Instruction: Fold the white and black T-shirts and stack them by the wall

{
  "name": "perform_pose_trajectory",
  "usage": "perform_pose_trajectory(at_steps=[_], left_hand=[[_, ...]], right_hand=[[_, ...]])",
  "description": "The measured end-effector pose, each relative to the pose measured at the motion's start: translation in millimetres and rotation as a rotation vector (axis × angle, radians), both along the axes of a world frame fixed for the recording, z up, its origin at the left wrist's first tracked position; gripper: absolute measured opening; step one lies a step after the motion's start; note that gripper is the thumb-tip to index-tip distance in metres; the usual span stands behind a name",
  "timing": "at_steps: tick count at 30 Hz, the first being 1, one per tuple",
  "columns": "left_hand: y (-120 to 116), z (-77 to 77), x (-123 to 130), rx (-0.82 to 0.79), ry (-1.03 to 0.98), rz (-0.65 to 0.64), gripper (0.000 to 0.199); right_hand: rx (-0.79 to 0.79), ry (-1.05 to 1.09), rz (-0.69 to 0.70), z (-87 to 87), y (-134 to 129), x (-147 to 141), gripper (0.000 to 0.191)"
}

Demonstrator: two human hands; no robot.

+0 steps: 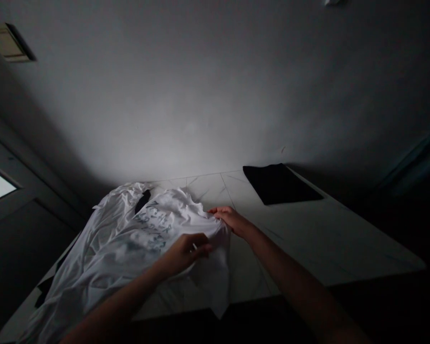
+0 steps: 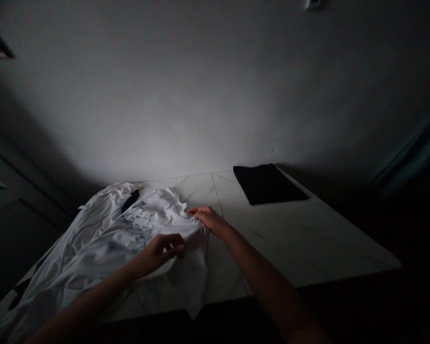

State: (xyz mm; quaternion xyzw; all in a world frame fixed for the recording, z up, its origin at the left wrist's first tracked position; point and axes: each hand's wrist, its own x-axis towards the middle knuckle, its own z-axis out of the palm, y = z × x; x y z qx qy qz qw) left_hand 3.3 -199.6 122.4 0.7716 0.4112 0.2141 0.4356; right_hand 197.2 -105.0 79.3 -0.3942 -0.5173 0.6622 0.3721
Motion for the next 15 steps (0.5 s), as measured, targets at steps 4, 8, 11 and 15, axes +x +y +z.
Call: perform_pose_trajectory(at_steps=[4, 8, 11, 15], left_hand=[[22, -1.1, -2, -0.148, -0.196, 0.364, 0.051], [31, -1.7, 5, -0.508, -0.437, 0.482, 0.049], [27, 1.1, 3, -0.489, -0.61, 0.588, 0.033], [14, 10.7, -11, -0.417, -0.647, 0.648, 0.033]], right_hand=[[0.208, 0.0, -0.021, 5.4, -21, -17, 0.015], [0.426, -0.12, -0.086, 6.8, -51, -47, 0.012], [0.551, -0.139, -0.04, 14.7, -76, -57, 0.016], [0.59, -0.095, 0.111, 28.6, -90, -47, 0.019]])
